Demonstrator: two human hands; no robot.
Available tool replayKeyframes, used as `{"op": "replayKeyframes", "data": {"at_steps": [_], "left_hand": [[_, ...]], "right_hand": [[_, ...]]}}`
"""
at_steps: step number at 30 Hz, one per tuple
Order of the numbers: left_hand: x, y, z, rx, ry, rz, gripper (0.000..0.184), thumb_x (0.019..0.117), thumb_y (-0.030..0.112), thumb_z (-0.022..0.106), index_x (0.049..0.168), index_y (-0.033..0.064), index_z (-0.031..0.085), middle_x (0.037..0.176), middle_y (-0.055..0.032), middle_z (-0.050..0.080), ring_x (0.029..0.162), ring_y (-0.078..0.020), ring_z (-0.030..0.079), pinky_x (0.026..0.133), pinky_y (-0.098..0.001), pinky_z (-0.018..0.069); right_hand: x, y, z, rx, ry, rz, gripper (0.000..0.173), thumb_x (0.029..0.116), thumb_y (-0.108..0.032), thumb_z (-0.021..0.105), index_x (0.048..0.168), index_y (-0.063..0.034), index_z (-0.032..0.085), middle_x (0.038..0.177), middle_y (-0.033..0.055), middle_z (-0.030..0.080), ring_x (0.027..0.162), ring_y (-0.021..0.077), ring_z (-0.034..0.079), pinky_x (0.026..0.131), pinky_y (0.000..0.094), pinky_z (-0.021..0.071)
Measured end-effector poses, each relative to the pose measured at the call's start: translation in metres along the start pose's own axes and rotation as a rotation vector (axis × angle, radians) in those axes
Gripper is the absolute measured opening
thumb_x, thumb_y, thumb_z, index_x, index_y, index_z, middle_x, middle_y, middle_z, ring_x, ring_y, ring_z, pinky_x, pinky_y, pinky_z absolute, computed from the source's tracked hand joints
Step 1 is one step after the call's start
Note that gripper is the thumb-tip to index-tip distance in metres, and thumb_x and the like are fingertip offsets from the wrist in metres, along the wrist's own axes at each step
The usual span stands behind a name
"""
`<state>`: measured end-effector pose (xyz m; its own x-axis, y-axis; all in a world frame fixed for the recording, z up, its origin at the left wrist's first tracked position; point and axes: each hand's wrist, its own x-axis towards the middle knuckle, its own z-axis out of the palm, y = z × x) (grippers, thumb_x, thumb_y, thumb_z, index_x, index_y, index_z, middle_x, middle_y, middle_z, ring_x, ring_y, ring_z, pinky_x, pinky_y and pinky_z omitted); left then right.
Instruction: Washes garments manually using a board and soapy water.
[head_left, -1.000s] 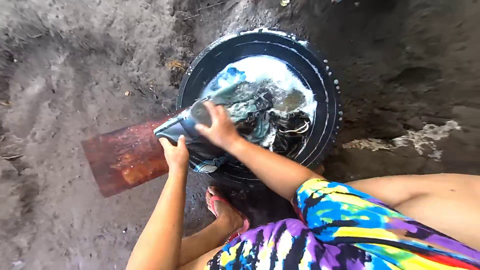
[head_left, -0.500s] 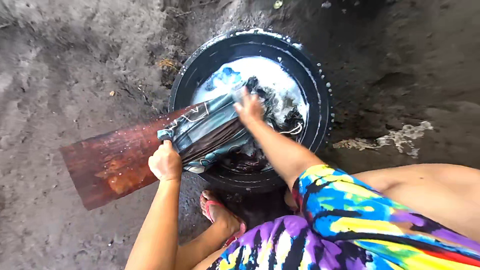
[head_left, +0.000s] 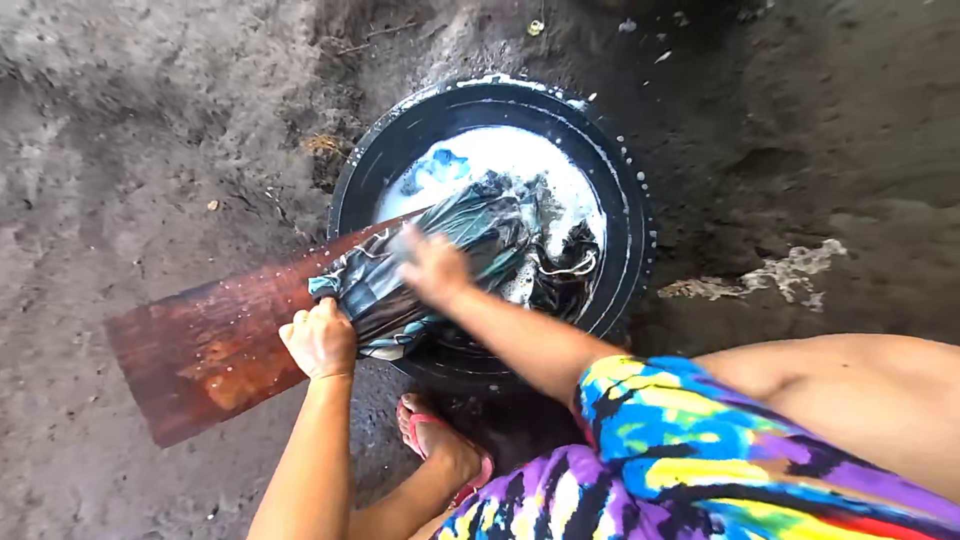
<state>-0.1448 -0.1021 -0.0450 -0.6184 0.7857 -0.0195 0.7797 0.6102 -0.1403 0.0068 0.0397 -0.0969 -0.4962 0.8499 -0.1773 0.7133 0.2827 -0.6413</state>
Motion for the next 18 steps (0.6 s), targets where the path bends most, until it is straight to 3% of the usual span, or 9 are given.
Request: {"op": "replayKeyframes", "data": {"at_steps": [2,4,7,9,10,12,15,16,18], "left_hand": [[-0.001,-0.001,0.0,-0.012,-0.033,-0.004,0.029,0.1036,0.011,0.044,0.103,-0.0032,0.069,0.097,-0.0241,0.073,0.104,-0.0439,0.068,0.093,-0.0634,0.0441],[0.0,-0.002,-0.001,-0.027,-0.031,-0.005,0.028,0.1031,0.01,0.044,0.103,-0.0039,0.069,0.098,-0.0253,0.072,0.104,-0.0453,0.067,0.092,-0.0642,0.0434],[-0.001,0.001,-0.001,-0.031,-0.021,-0.008,0.028,0.1032,0.01,0.044,0.103,-0.0031,0.069,0.097,-0.0245,0.072,0.103,-0.0443,0.067,0.091,-0.0629,0.044],[-0.002,0.001,0.001,-0.032,0.023,0.02,0.027,0.1025,0.009,0.045,0.101,-0.0034,0.068,0.094,-0.0243,0.072,0.1,-0.0441,0.068,0.089,-0.0624,0.0445],[0.0,0.001,0.002,-0.025,0.039,0.029,0.026,0.1023,0.009,0.045,0.101,-0.003,0.068,0.093,-0.0235,0.072,0.098,-0.0436,0.068,0.088,-0.0618,0.0449],[0.001,0.002,0.002,-0.011,0.048,0.044,0.026,0.1019,0.009,0.046,0.098,-0.0031,0.068,0.09,-0.0226,0.072,0.096,-0.0432,0.068,0.087,-0.061,0.0452],[-0.001,-0.001,0.002,-0.034,0.043,0.058,0.025,0.1011,0.007,0.046,0.097,-0.0052,0.068,0.089,-0.0243,0.072,0.096,-0.0452,0.068,0.088,-0.0628,0.0447],[-0.001,-0.003,0.001,-0.04,0.054,0.071,0.025,0.1006,0.006,0.046,0.096,-0.0059,0.068,0.088,-0.0248,0.071,0.095,-0.0458,0.068,0.087,-0.0631,0.0446],[0.0,-0.002,0.001,-0.043,0.058,0.085,0.026,0.1006,0.007,0.046,0.095,-0.0063,0.067,0.087,-0.0251,0.071,0.095,-0.0459,0.068,0.088,-0.0634,0.0444]], "right_hand": [[-0.024,-0.044,0.016,0.058,-0.138,-0.218,0.067,0.0961,-0.047,0.067,0.157,-0.0292,0.045,0.128,0.0203,0.064,0.112,0.0367,0.066,0.086,0.0557,0.0568],[-0.008,-0.02,0.004,0.082,-0.125,-0.197,0.063,0.0976,-0.045,0.063,0.156,-0.0311,0.046,0.13,0.02,0.065,0.114,0.0369,0.066,0.089,0.057,0.0562],[0.047,0.082,-0.042,-0.025,-0.02,0.177,0.066,0.1019,-0.049,0.054,0.162,-0.0294,0.034,0.139,0.0289,0.056,0.119,0.0461,0.062,0.094,0.063,0.0527],[0.069,0.117,-0.059,-0.02,0.067,0.398,0.071,0.101,-0.05,0.056,0.163,-0.0266,0.032,0.147,0.0309,0.049,0.125,0.0492,0.057,0.1,0.0642,0.0486],[0.07,0.106,-0.056,-0.002,0.098,0.399,0.072,0.1,-0.049,0.059,0.163,-0.0239,0.034,0.147,0.0316,0.048,0.125,0.0492,0.057,0.1,0.0636,0.0492],[0.045,0.04,-0.024,-0.005,0.09,0.169,0.068,0.0986,-0.047,0.06,0.158,-0.0202,0.042,0.141,0.0298,0.055,0.119,0.0452,0.062,0.094,0.06,0.0544],[-0.008,-0.056,0.022,0.061,-0.095,-0.241,0.067,0.0962,-0.047,0.067,0.157,-0.0286,0.044,0.13,0.0195,0.064,0.113,0.0369,0.066,0.087,0.0557,0.0572],[-0.01,-0.059,0.017,0.095,-0.155,-0.276,0.066,0.0973,-0.046,0.067,0.158,-0.0304,0.044,0.131,0.0192,0.064,0.113,0.0369,0.065,0.087,0.0559,0.0565],[0.012,-0.015,-0.005,0.137,-0.115,-0.167,0.061,0.0992,-0.043,0.063,0.157,-0.0293,0.046,0.131,0.0218,0.065,0.114,0.0386,0.066,0.091,0.0582,0.0556]]}}
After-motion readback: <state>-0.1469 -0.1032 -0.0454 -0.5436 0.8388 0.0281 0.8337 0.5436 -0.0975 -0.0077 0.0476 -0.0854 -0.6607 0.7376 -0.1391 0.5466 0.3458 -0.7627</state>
